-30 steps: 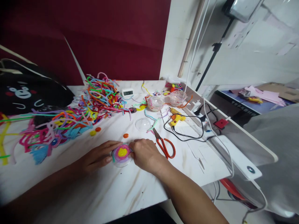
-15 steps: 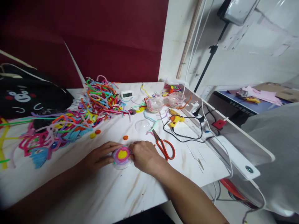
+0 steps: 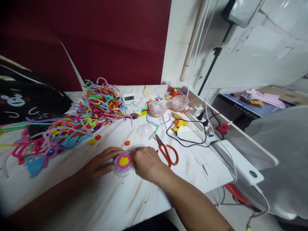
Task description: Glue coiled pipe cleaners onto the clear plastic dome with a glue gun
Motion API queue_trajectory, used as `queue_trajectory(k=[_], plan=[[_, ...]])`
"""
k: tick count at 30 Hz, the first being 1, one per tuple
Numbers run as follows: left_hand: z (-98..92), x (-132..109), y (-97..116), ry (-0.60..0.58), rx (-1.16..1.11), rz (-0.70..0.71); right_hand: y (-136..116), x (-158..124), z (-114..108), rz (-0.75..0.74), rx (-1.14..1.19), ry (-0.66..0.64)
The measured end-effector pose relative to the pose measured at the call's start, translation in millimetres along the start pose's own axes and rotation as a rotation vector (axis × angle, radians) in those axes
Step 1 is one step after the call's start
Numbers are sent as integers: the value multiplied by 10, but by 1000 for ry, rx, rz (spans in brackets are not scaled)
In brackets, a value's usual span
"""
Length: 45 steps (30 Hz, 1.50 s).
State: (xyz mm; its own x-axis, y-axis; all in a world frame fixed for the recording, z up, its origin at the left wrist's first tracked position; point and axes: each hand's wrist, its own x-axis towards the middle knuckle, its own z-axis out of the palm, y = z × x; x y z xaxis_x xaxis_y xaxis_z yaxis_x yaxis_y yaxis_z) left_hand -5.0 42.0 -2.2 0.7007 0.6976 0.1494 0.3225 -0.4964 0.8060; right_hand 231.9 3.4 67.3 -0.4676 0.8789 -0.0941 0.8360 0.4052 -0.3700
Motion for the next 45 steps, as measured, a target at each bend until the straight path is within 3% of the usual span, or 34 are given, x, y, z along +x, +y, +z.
queue_trajectory(k=[7,16,32,45], plan=[[16,6,-18,26,72,42,-16,4,-10,14,-1,-5],[8,6,-41,-37,147,13,-24,-2,3,2,23,-8],[97,-32,72,33,126,-33,-47,-14,14,47,74,-7],[113,-41,-12,34,202,18,20,-31,17,-14,139,-3]])
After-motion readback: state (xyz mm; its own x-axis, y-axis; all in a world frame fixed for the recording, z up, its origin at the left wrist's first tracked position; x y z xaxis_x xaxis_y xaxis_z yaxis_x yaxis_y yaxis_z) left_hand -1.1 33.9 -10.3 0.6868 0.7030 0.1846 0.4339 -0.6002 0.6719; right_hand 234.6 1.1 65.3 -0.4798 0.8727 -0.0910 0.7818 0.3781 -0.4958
